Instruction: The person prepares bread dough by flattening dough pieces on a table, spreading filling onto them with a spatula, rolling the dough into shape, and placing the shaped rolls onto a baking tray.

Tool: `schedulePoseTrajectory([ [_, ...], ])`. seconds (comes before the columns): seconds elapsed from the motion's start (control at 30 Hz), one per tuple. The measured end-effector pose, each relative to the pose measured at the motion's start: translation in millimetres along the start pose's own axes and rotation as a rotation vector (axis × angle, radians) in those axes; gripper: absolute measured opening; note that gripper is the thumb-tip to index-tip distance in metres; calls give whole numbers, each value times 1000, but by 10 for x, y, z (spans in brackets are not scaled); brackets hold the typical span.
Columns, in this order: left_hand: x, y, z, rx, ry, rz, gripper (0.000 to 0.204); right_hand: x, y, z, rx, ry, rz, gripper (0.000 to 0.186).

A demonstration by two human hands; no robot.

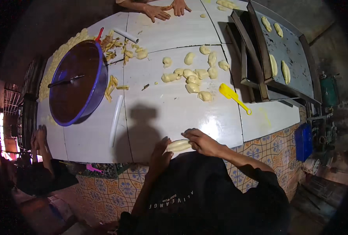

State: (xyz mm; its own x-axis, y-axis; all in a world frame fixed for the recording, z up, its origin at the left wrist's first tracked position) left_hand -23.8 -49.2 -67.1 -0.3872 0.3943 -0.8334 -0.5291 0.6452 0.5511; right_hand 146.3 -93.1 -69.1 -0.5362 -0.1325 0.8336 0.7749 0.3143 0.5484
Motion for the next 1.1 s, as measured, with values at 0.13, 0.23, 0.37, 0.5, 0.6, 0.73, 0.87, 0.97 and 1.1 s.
schedulePoseTrajectory([
  [0.13,-121,-40,-61,23,-46,170,64,298,-107,-13,25,39,-82,54],
  [0.23,78,-39,27,-44,-76,113,61,89,-224,153,136,1,32,48],
  [0.37,114,114,253,-56,21,-88,81,95,166,199,10,-71,42,58],
  [0.5,37,384,268,-410,142,126,79,171,295,263,-298,30,-494,68],
  [0.6,1006,441,-212,-434,238,418,67,35,-73,800,-235,40,-301,55],
  [0.73,1015,457,-312,-373,159,536,53,-579,-75,1070,-360,99,99,27],
  [0.87,567,247,-82,-391,-318,599,51,-753,283,464,-231,-269,1277,44],
  [0.97,677,247,102,-421,-111,598,51,-324,1536,-365,-420,-303,1256,38],
  [1.1,737,206,267,-437,-7,602,51,405,3699,-1739,-828,-350,194,39],
])
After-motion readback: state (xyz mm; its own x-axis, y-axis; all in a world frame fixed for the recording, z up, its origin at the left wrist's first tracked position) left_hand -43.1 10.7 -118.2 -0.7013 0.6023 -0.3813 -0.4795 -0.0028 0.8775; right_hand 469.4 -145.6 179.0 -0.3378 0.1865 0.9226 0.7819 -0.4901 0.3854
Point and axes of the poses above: each hand's wrist, its own z-axis towards the middle knuckle, its own y-axis out of the back of the hand, x = y × z, the point moved 10 cm from there along z, towards the middle knuckle, and after that the axes turned 10 degrees about x, right-handed, at the moved point
